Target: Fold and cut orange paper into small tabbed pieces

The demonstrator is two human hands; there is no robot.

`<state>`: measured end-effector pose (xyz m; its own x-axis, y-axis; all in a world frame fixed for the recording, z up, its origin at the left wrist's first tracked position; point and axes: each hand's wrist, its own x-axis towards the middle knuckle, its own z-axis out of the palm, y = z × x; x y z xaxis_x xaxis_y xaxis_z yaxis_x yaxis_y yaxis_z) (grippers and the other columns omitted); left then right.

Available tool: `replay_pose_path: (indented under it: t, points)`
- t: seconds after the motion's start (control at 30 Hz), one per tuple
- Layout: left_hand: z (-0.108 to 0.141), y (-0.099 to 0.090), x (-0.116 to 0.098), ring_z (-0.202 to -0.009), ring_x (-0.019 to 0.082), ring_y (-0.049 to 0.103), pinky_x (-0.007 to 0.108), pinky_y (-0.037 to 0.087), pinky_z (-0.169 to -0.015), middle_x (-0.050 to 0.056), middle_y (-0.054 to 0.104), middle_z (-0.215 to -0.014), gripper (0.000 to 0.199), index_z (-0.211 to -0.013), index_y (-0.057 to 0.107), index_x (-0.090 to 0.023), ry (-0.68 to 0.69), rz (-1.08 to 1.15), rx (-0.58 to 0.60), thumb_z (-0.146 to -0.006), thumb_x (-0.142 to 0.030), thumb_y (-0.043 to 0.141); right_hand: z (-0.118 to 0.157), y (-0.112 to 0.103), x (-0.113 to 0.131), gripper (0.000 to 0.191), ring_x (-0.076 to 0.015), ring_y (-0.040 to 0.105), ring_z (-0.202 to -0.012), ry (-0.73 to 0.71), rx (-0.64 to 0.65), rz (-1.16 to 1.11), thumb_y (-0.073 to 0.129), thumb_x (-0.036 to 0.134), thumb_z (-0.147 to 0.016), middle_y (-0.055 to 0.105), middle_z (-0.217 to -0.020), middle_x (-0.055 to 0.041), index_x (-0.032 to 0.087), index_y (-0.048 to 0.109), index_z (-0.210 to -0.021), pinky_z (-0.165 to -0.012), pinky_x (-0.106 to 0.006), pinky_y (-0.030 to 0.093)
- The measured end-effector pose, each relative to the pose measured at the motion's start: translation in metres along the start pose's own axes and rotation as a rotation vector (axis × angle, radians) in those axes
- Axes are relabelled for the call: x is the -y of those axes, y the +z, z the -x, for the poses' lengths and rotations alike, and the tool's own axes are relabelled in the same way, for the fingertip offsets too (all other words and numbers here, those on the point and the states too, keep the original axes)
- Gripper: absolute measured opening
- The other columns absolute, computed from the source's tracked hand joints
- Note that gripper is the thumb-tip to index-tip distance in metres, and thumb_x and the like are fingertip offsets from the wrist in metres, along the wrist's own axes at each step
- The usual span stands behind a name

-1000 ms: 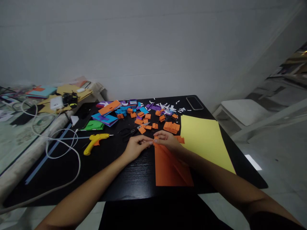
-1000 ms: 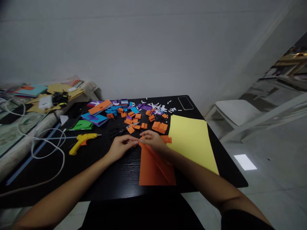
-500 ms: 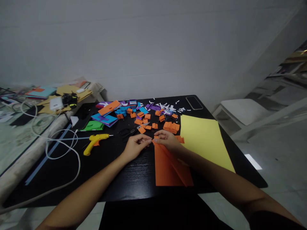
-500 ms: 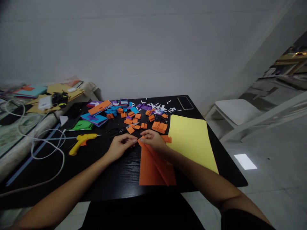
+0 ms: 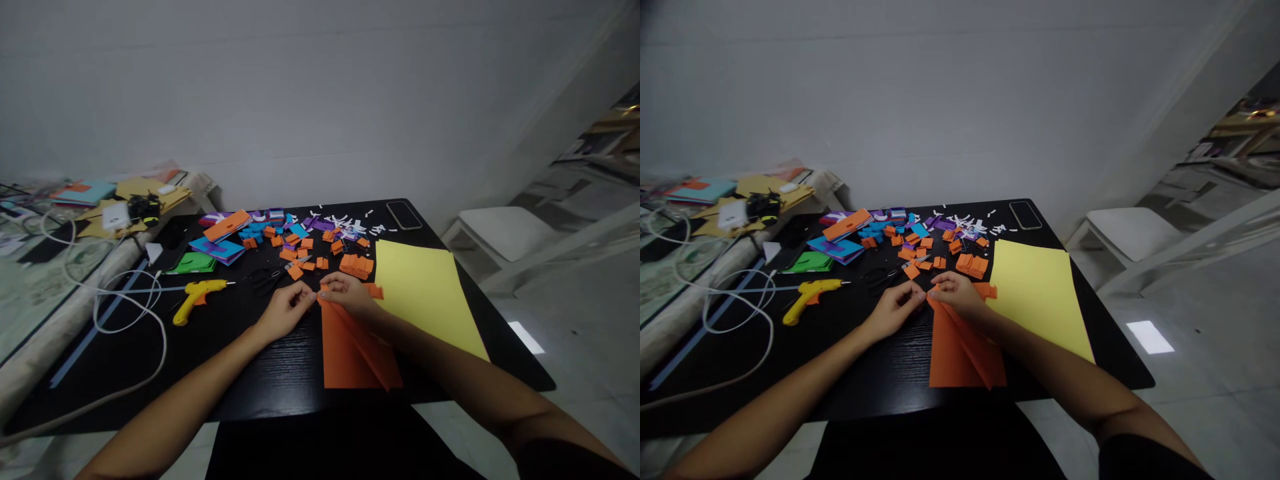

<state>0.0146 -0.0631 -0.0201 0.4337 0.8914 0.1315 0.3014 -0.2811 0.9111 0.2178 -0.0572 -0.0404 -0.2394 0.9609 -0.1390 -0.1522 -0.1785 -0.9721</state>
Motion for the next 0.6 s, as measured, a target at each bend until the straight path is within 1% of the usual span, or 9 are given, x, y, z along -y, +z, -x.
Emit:
replay_pose_path:
  t: [0.1, 0.17, 0.23, 0.3, 0.33, 0.4, 0.47, 0.6]
  points:
    - [0.0, 0.001, 0.001, -0.064, 0.013, 0.055, 0.025, 0.041, -0.062, -0.001, 0.062, -0.068, 0.031, -0.081, 0.064, -0.016, 0.001, 0.001, 0.021, -0.097, -0.043, 0.06, 0.002, 0.001, 0.001, 0.042, -0.0121, 0.06, -0.061, 0.008, -0.002, 0.025, 0.091, 0.037, -0.064, 0.064, -0.067, 0.0064, 0.02, 0.067, -0.093, -0.067, -0.028, 0.047]
    - [0.0, 0.001, 0.002, -0.065, 0.013, 0.054, 0.025, 0.041, -0.063, -0.001, 0.062, -0.069, 0.032, -0.08, 0.064, -0.016, -0.001, 0.01, 0.02, -0.097, -0.043, 0.06, 0.004, 0.002, 0.003, 0.043, -0.0131, 0.063, -0.063, 0.027, 0.018, 0.012, 0.092, 0.039, -0.063, 0.065, -0.067, 0.0057, 0.019, 0.067, -0.093, -0.068, -0.029, 0.05]
    - [0.0, 0.0, 0.004, -0.065, 0.013, 0.053, 0.024, 0.041, -0.062, -0.001, 0.061, -0.07, 0.032, -0.082, 0.064, -0.016, -0.007, 0.026, 0.006, -0.097, -0.044, 0.06, 0.006, 0.003, 0.005, 0.044, -0.0159, 0.069, -0.068, 0.084, 0.098, -0.042, 0.092, 0.044, -0.065, 0.071, -0.073, 0.0016, 0.018, 0.069, -0.092, -0.071, -0.031, 0.055]
    - [-0.001, -0.001, 0.006, -0.064, 0.013, 0.053, 0.024, 0.041, -0.061, -0.001, 0.06, -0.07, 0.032, -0.083, 0.064, -0.016, -0.019, 0.053, -0.015, -0.097, -0.045, 0.059, 0.007, 0.003, 0.006, 0.044, -0.0188, 0.073, -0.073, 0.163, 0.207, -0.097, 0.089, 0.05, -0.07, 0.076, -0.082, -0.0044, 0.016, 0.072, -0.091, -0.073, -0.034, 0.059]
    - [-0.001, -0.001, 0.007, -0.063, 0.012, 0.052, 0.024, 0.041, -0.061, -0.001, 0.059, -0.069, 0.033, -0.083, 0.064, -0.016, -0.027, 0.069, -0.024, -0.096, -0.046, 0.059, 0.008, 0.003, 0.006, 0.045, -0.0194, 0.075, -0.073, 0.198, 0.255, -0.11, 0.087, 0.053, -0.073, 0.078, -0.084, -0.0068, 0.015, 0.073, -0.091, -0.073, -0.034, 0.06]
    - [-0.002, -0.002, 0.008, -0.061, 0.012, 0.053, 0.023, 0.043, -0.06, -0.002, 0.059, -0.068, 0.034, -0.082, 0.063, -0.017, -0.045, 0.107, -0.037, -0.095, -0.048, 0.06, 0.009, 0.003, 0.005, 0.046, -0.0193, 0.075, -0.07, 0.24, 0.309, -0.113, 0.086, 0.055, -0.075, 0.078, -0.083, -0.0091, 0.013, 0.074, -0.09, -0.07, -0.034, 0.061]
    - [-0.004, -0.003, 0.008, -0.058, 0.011, 0.054, 0.023, 0.044, -0.059, -0.002, 0.059, -0.067, 0.035, -0.081, 0.062, -0.017, -0.066, 0.149, -0.036, -0.094, -0.049, 0.061, 0.009, 0.003, 0.005, 0.046, -0.0188, 0.076, -0.068, 0.25, 0.32, -0.105, 0.086, 0.054, -0.076, 0.079, -0.081, -0.0095, 0.012, 0.075, -0.089, -0.069, -0.033, 0.062]
    - [-0.006, -0.003, 0.008, -0.054, 0.011, 0.055, 0.023, 0.047, -0.056, -0.002, 0.059, -0.064, 0.037, -0.077, 0.059, -0.017, -0.107, 0.219, -0.015, -0.09, -0.052, 0.064, 0.011, 0.003, 0.005, 0.045, -0.0178, 0.075, -0.066, 0.237, 0.295, -0.081, 0.088, 0.052, -0.075, 0.079, -0.078, -0.0088, 0.011, 0.075, -0.09, -0.064, -0.03, 0.061]
